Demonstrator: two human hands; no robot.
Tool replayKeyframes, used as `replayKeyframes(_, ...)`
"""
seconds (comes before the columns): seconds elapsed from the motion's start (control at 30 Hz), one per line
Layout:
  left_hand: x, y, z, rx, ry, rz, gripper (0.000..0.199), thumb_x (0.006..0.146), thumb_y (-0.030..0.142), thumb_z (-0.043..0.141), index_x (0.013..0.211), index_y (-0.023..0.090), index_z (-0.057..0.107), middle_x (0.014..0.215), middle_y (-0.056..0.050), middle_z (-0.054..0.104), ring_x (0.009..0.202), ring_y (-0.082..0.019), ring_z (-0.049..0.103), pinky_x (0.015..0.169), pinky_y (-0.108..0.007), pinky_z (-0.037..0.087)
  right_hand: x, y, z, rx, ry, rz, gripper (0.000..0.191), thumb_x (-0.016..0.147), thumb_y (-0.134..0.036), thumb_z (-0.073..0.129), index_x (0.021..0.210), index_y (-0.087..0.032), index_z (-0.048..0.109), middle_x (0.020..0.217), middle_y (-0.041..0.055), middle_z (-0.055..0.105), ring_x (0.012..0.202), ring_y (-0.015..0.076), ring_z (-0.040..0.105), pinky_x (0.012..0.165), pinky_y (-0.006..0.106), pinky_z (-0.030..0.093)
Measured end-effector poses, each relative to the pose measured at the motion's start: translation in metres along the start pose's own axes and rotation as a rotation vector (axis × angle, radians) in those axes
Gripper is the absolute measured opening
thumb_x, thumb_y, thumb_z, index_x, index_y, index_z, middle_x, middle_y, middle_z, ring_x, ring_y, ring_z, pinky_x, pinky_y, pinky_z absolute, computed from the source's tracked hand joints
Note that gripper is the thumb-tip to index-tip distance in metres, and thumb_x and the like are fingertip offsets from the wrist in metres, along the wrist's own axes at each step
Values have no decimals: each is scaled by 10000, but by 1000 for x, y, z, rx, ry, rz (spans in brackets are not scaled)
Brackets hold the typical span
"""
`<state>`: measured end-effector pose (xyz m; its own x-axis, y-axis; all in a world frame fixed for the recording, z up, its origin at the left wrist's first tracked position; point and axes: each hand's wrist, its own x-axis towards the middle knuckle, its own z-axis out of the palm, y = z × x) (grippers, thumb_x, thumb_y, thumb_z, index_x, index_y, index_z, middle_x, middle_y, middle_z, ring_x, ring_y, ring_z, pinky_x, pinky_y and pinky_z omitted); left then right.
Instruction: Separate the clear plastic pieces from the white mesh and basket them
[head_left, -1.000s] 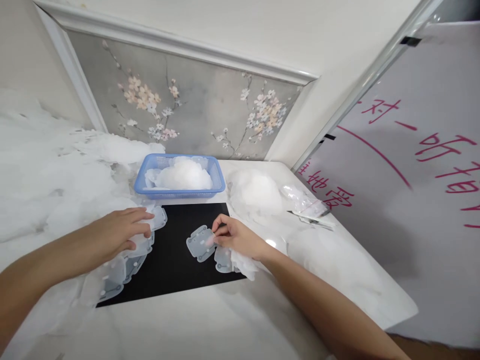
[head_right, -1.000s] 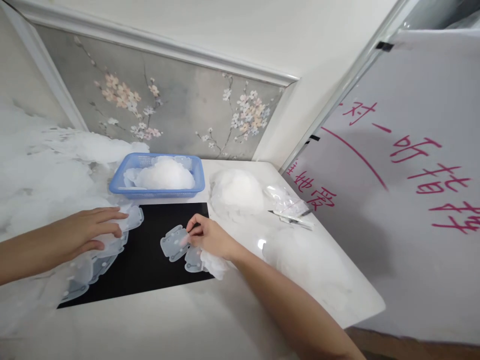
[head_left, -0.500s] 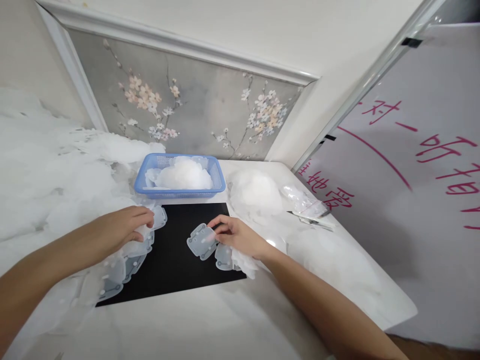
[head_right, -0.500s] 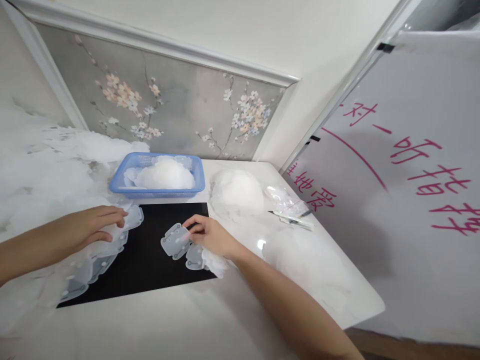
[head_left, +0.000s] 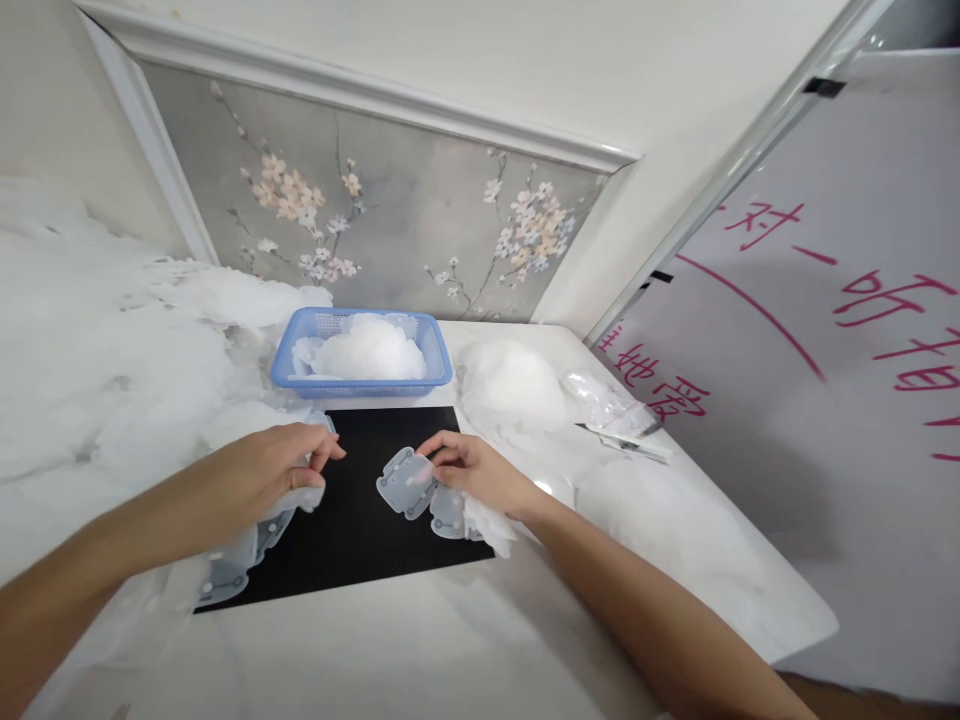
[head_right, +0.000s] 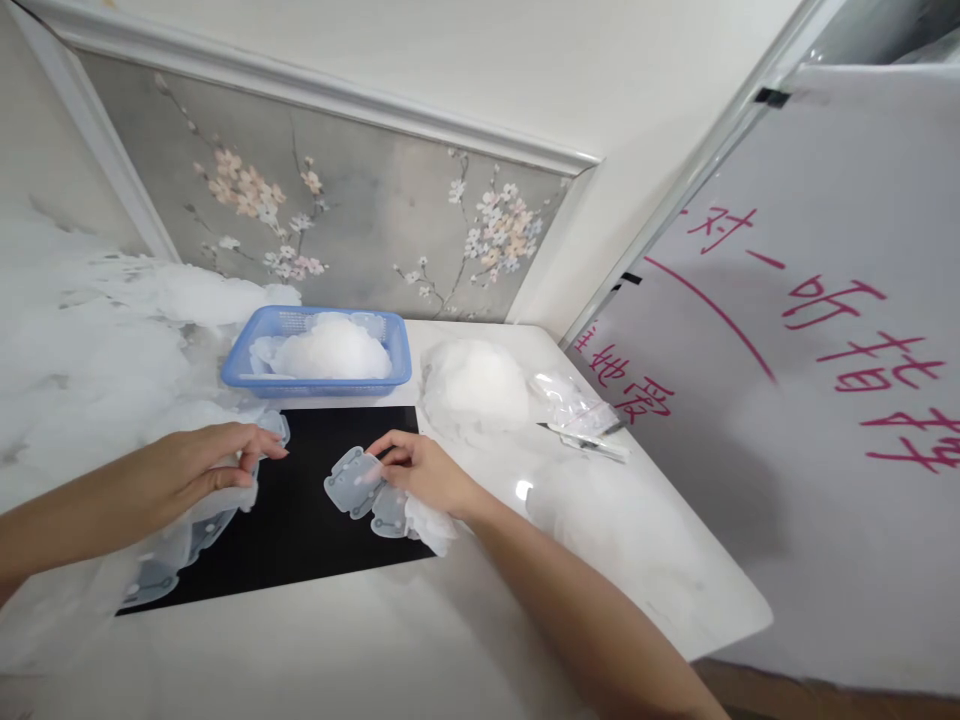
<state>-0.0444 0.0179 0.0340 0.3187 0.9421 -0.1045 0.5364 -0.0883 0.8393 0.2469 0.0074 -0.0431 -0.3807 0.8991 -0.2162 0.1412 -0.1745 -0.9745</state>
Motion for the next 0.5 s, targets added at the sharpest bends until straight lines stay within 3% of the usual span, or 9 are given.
replayKeyframes(0.1,0,-2,21,83,-61,10,185,832,430,655,756,275,590,772,-4,724,684,-219,600,607,-273,423,1,2,0,-6,9,-18,248,761,-280,717,992,-205,670,835,25,720,679,157,596,636,284,412)
replayKeyframes(0.2,4,-10,40,28,-21,-55,250,861,453,609,753,263,485,602,40,630,496,-159,448,490,-251,310,2,3,0,14,22,-26,241,751,-273,721,976,-203,672,814,16,707,653,148,585,625,277,413)
replayKeyframes(0.27,6,-15,47,-48,-69,-119,247,869,478,590,808,264,481,685,36,696,465,-140,436,462,-244,283,3,5,0,35,32,-34,236,746,-263,714,971,-201,676,809,11,703,654,145,589,627,273,416)
replayKeyframes(0.37,7,-18,49,-188,-124,-185,258,880,510,585,984,280,527,900,-10,780,588,-174,604,491,-244,348,5,6,-1,73,55,-44,239,737,-260,706,968,-197,695,820,13,705,683,150,601,658,279,427)
replayKeyframes(0.5,5,-16,48,-387,-153,-237,366,866,540,628,1109,279,547,986,-51,794,857,-240,715,628,-274,473,8,4,-2,153,105,-46,209,725,-303,716,902,-192,711,801,13,693,675,150,589,652,281,422)
